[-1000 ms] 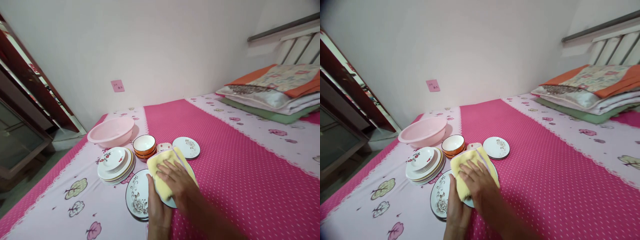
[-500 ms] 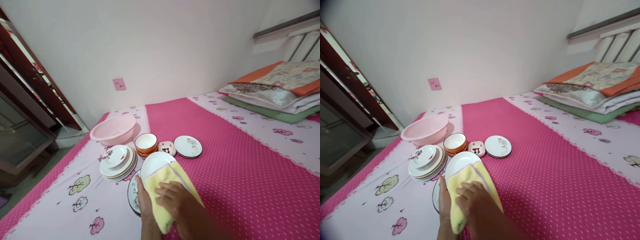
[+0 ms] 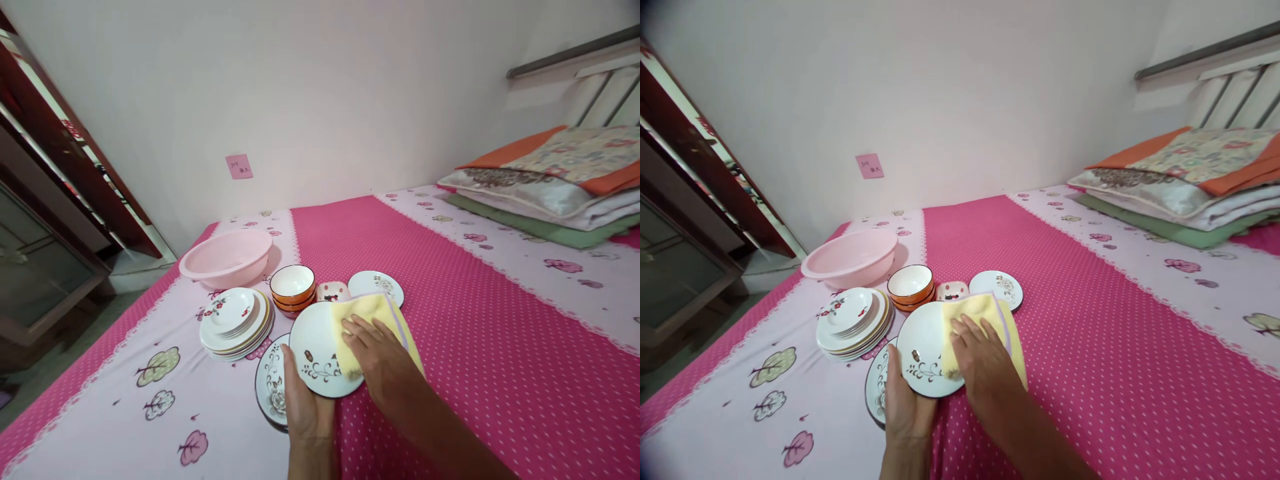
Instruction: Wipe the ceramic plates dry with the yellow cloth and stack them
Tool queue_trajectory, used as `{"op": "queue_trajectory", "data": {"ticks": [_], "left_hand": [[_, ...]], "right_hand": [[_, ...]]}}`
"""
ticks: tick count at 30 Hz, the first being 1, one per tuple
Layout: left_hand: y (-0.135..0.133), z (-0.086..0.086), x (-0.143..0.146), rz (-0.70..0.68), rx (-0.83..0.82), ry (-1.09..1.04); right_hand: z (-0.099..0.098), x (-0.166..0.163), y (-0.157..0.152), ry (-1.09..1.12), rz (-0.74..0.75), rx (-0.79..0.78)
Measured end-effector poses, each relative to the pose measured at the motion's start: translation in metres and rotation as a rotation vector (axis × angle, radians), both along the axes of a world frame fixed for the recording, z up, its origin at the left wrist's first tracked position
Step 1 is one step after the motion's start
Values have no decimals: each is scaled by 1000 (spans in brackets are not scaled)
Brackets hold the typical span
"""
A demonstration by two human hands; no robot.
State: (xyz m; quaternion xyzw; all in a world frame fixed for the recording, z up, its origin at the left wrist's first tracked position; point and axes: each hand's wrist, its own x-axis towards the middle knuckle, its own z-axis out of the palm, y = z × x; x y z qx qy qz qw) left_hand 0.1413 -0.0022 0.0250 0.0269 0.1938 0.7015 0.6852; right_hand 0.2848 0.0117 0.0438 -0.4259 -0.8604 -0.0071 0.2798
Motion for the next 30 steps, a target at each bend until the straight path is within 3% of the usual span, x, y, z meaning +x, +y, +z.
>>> {"op": "queue_trajectory", "data": {"ticks": [3, 8, 10, 14, 18, 21, 25, 27, 30], "left_hand": [[-1, 1, -23, 87, -19, 66], [-4, -5, -59, -270, -4, 53], [-4, -8, -60, -278, 8, 49], [-2, -5, -47, -140, 57, 52], [-4, 12, -35, -97, 100, 85], [-6, 22, -29, -14, 80, 251], [-7, 23, -24, 99, 28, 537], [-9, 21, -22, 51, 55, 519], [-12, 20, -17, -36, 102, 402]], "right_hand": [[11, -10, -26, 27, 139, -117], [25, -29, -45, 36, 473, -180], [21, -29, -40, 9, 456, -95], [5, -26, -31, 50, 267, 148], [7, -23, -33, 235, 254, 178], [22, -15, -33, 582, 258, -13], [42, 5, -24, 1212, 92, -678], [45, 14, -16, 1441, 84, -929], [38, 20, -4, 1629, 134, -1104]]}}
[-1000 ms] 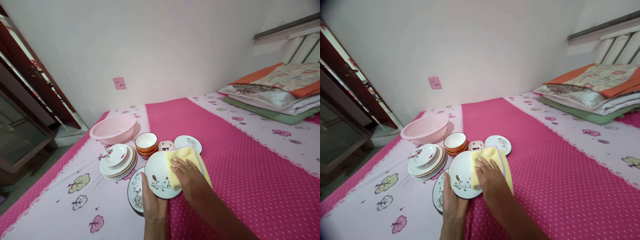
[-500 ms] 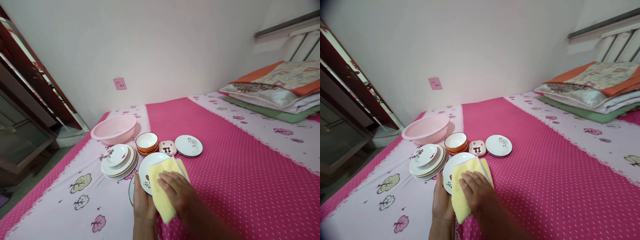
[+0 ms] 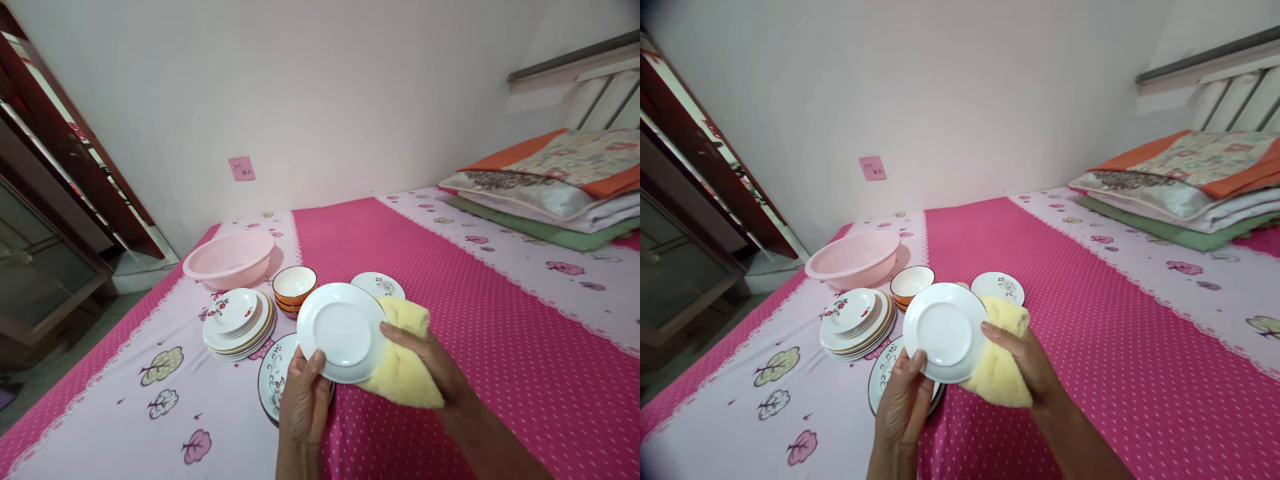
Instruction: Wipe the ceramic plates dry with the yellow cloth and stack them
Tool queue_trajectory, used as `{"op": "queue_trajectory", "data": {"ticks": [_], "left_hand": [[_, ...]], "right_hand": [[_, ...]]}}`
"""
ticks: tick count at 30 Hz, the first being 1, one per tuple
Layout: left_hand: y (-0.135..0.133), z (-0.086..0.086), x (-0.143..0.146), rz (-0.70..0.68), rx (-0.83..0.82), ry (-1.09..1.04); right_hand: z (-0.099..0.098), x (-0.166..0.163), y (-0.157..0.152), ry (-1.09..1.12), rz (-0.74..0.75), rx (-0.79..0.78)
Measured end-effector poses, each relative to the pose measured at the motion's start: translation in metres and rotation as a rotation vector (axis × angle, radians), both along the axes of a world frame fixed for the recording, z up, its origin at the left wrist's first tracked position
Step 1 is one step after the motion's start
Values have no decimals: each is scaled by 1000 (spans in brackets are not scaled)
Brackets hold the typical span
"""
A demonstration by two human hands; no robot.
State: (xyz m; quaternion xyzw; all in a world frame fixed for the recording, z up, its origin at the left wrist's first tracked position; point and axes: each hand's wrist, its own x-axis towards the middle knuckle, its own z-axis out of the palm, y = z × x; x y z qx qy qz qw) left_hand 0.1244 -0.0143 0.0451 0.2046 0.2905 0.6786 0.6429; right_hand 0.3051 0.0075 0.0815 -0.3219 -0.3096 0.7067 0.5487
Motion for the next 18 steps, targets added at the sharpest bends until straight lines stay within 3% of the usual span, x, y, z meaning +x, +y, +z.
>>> {"op": "queue_trajectory", "data": {"ticks": [4, 8, 10, 13, 16, 18], "left_hand": [[-4, 0, 10, -20, 35, -121], [-7, 1, 14, -8, 24, -114], [-8, 1, 13, -5, 16, -63], [-9, 0, 13, -1, -11, 28], [-6, -2, 17, -16, -31, 108], [-6, -5, 19, -47, -20, 121]], "right_hand": [[-17, -4, 10, 85, 102, -19], [-28, -3, 18, -1, 120, 26], [-30, 4, 23, -128, 6, 19], [-25, 16, 24, -382, -285, 16], [-12, 16, 10, -579, -442, 212], [-5, 6, -5, -697, -419, 542]]}}
